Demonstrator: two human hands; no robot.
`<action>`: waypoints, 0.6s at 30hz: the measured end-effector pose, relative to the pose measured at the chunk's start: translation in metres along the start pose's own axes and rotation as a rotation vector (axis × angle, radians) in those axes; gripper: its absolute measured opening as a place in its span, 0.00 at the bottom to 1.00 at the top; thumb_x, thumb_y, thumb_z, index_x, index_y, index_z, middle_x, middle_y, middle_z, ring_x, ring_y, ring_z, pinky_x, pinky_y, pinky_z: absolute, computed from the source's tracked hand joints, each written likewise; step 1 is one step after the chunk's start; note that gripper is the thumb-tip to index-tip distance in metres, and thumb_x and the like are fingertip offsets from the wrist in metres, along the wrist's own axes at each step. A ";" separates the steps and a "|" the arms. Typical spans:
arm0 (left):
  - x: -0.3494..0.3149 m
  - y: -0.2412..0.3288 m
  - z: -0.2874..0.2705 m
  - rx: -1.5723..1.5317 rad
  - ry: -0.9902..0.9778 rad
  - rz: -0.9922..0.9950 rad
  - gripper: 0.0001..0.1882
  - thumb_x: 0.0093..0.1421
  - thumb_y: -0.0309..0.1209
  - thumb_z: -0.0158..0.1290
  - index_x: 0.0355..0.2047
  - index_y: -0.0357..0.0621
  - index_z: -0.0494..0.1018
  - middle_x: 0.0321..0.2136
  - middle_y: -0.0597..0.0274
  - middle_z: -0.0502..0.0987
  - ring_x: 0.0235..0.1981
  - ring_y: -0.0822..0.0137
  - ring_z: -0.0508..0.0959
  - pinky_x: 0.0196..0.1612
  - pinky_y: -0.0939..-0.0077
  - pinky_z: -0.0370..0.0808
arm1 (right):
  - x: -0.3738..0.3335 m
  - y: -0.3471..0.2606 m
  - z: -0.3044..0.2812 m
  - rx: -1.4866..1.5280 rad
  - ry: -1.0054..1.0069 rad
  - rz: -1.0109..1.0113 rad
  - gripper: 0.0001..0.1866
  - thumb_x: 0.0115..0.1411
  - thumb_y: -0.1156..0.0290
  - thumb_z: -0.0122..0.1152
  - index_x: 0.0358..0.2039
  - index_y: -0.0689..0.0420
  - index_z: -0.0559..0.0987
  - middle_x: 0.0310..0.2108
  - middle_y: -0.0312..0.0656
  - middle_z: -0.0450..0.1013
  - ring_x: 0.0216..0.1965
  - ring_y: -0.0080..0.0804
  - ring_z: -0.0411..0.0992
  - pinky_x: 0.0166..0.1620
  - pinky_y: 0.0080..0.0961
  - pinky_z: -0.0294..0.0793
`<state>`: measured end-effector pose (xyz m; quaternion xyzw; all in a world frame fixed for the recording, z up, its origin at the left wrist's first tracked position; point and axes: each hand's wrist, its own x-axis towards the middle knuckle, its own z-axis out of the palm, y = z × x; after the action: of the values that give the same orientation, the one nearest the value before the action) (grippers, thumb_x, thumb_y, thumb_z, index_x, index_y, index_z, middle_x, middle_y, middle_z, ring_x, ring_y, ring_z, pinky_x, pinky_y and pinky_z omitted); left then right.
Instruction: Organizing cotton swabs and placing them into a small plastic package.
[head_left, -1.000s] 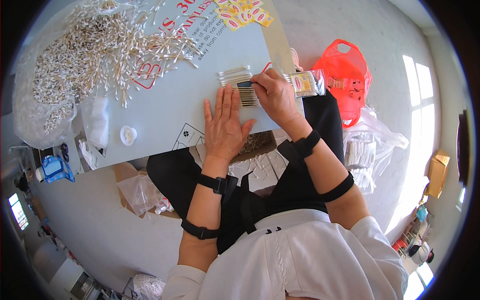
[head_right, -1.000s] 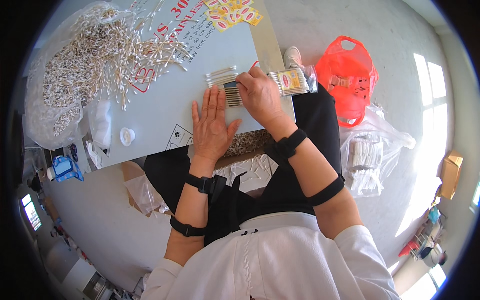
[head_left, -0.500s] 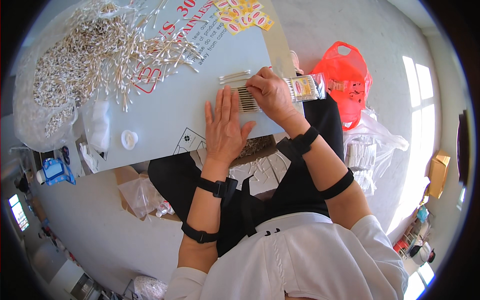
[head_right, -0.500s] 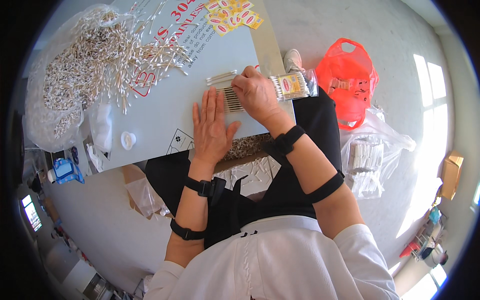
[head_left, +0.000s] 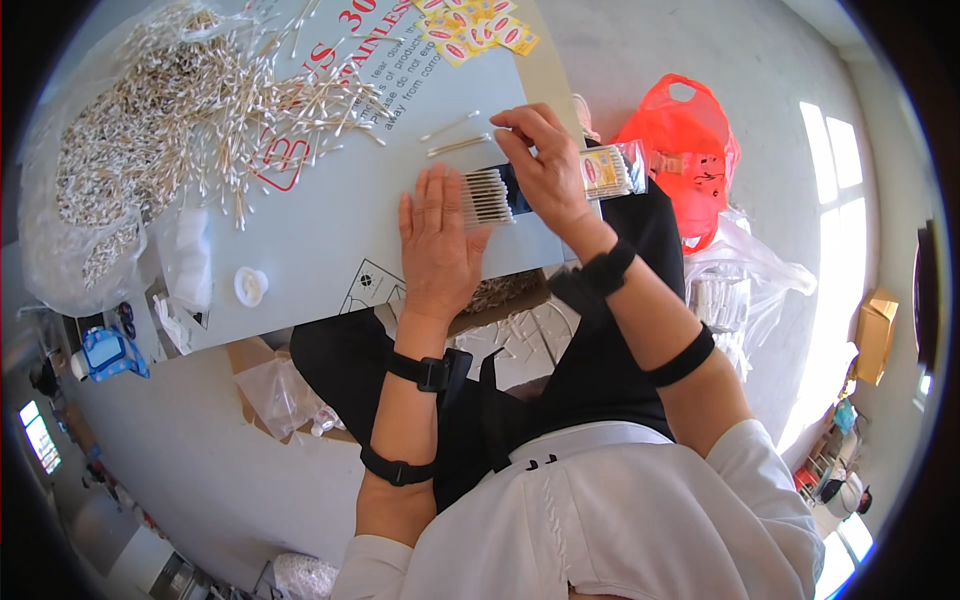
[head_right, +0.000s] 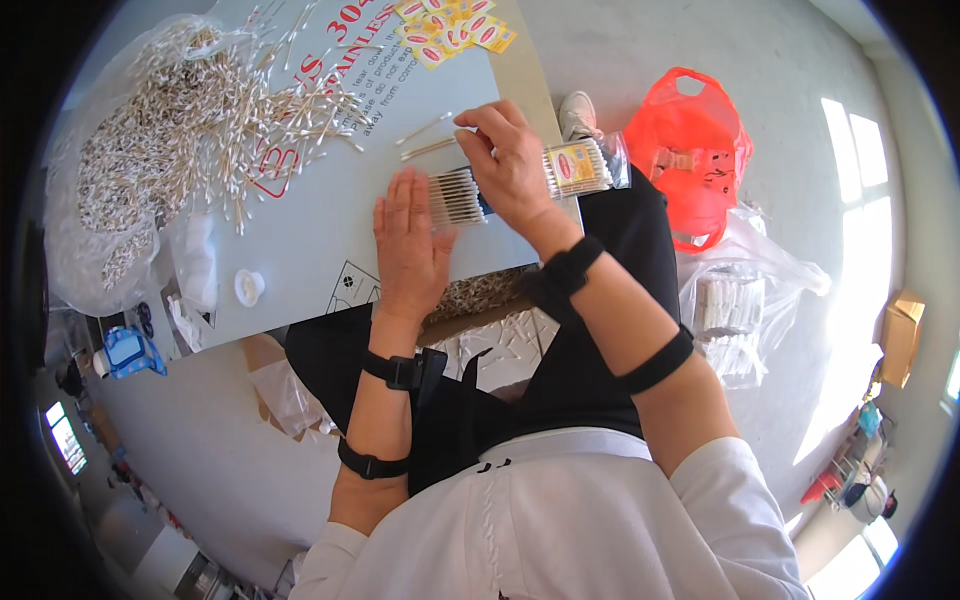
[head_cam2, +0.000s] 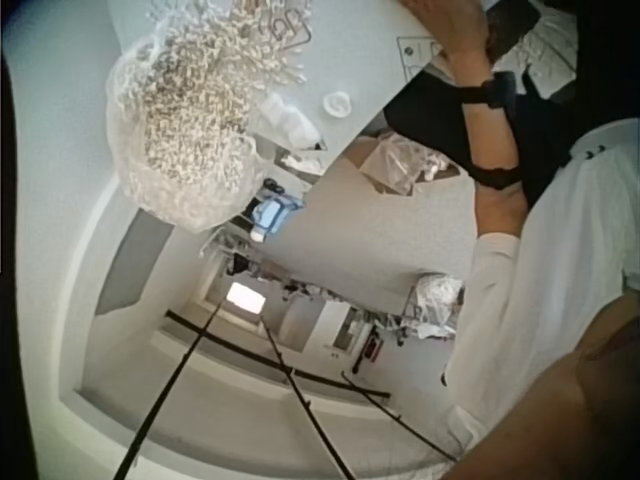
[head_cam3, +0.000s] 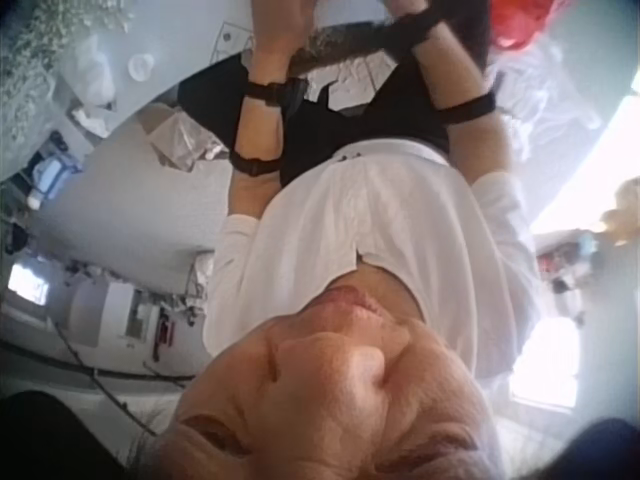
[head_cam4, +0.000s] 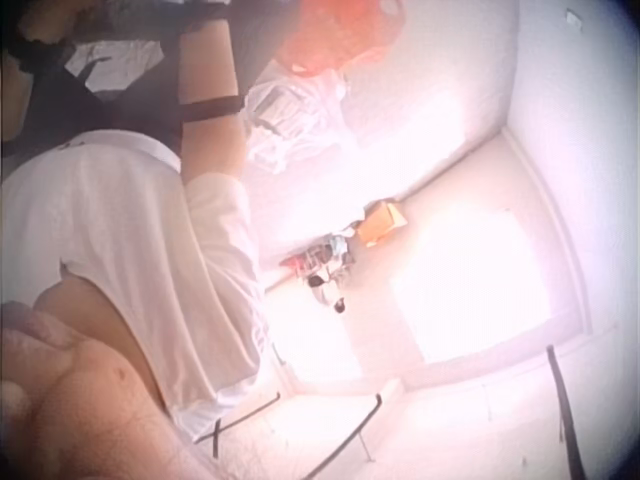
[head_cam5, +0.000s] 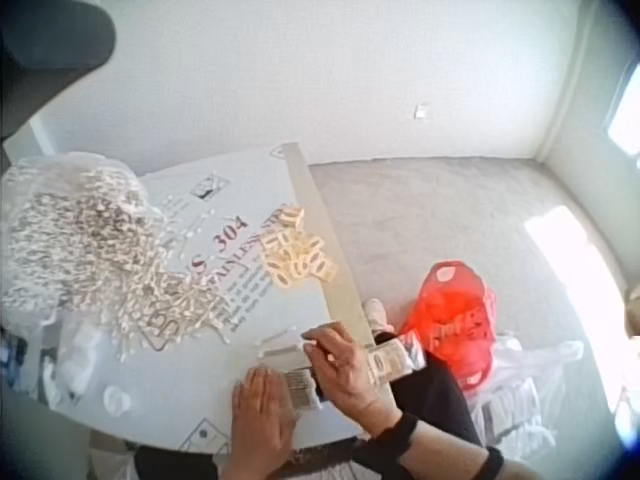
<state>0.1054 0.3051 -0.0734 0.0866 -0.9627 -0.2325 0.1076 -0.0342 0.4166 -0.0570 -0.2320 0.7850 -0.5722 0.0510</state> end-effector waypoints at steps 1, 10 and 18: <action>0.000 -0.003 0.003 -0.155 0.121 -0.017 0.34 0.65 0.43 0.48 0.66 0.36 0.54 0.67 0.48 0.55 0.67 0.50 0.55 0.68 0.53 0.49 | -0.010 0.000 0.006 -0.001 0.000 -0.001 0.07 0.61 0.74 0.58 0.40 0.59 0.79 0.38 0.40 0.72 0.38 0.29 0.73 0.43 0.24 0.72; 0.033 0.021 0.023 -0.981 0.448 -0.286 0.26 0.72 0.39 0.37 0.63 0.34 0.59 0.63 0.50 0.62 0.64 0.60 0.62 0.65 0.66 0.57 | -0.053 0.008 0.034 0.430 0.180 0.065 0.16 0.71 0.72 0.44 0.56 0.63 0.71 0.58 0.43 0.66 0.59 0.29 0.63 0.63 0.25 0.61; 0.041 0.046 0.037 -0.949 0.443 -0.278 0.26 0.72 0.41 0.37 0.62 0.33 0.60 0.60 0.49 0.64 0.62 0.58 0.63 0.64 0.66 0.58 | -0.038 0.016 0.011 0.243 0.192 0.015 0.15 0.70 0.73 0.46 0.53 0.64 0.73 0.55 0.44 0.70 0.55 0.31 0.67 0.58 0.24 0.64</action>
<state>0.0518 0.3521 -0.0771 0.2018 -0.6856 -0.6301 0.3036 -0.0015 0.4270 -0.0822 -0.1625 0.7131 -0.6820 0.0079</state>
